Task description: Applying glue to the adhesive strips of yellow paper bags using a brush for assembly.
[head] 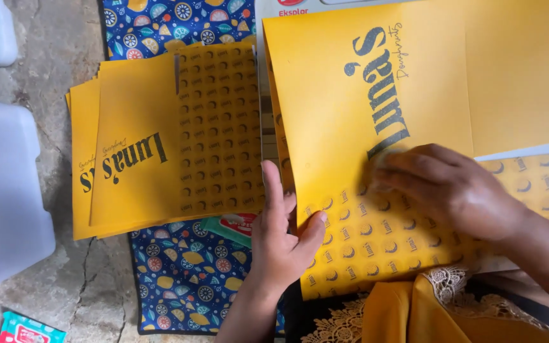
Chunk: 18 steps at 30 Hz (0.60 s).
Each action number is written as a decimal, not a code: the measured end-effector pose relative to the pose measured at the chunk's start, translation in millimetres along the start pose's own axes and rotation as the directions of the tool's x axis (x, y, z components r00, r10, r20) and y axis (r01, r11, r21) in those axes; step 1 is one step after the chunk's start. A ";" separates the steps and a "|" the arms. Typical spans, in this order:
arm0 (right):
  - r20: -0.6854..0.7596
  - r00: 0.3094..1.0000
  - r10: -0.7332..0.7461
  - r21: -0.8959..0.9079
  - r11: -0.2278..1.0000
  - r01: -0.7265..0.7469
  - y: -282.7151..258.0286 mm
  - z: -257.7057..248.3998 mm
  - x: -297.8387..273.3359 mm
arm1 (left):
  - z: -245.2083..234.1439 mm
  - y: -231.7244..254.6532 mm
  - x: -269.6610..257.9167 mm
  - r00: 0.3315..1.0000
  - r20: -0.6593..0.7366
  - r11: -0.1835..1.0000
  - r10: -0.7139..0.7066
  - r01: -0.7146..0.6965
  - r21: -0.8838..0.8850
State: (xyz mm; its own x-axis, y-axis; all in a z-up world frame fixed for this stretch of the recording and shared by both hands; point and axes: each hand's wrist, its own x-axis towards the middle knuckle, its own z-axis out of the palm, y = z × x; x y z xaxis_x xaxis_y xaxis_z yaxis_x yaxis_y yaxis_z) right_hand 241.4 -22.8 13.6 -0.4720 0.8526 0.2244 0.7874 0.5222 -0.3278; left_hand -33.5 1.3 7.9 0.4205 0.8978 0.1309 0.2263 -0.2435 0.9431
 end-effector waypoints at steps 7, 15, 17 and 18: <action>-0.041 0.928 0.371 -0.153 0.915 -0.373 16.6 -20.4 -67.6 | 1.8 -3.9 -1.7 0.998 -0.035 0.990 0.054 -0.058 -0.125; -0.135 0.866 0.482 -0.029 0.871 -0.490 67.7 8.8 -158.5 | 3.8 0.4 -3.1 0.998 -0.061 0.988 0.000 -0.009 -0.156; -0.138 0.812 0.567 0.158 0.822 -0.547 97.5 27.8 -193.1 | 3.3 -0.2 -3.6 0.998 -0.059 0.983 -0.023 0.012 -0.186; -0.216 0.758 0.616 0.280 0.783 -0.556 117.7 38.3 -214.4 | 2.8 -1.2 -4.1 0.998 -0.063 0.987 -0.017 0.007 -0.158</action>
State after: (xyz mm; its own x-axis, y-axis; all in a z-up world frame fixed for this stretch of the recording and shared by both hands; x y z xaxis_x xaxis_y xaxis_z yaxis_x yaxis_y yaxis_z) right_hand 420.2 -143.2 -108.2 0.2126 0.9629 0.1665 0.7678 -0.0592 -0.6380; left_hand -33.1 -3.2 5.4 0.3605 0.9232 0.1334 0.0880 -0.1761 0.9804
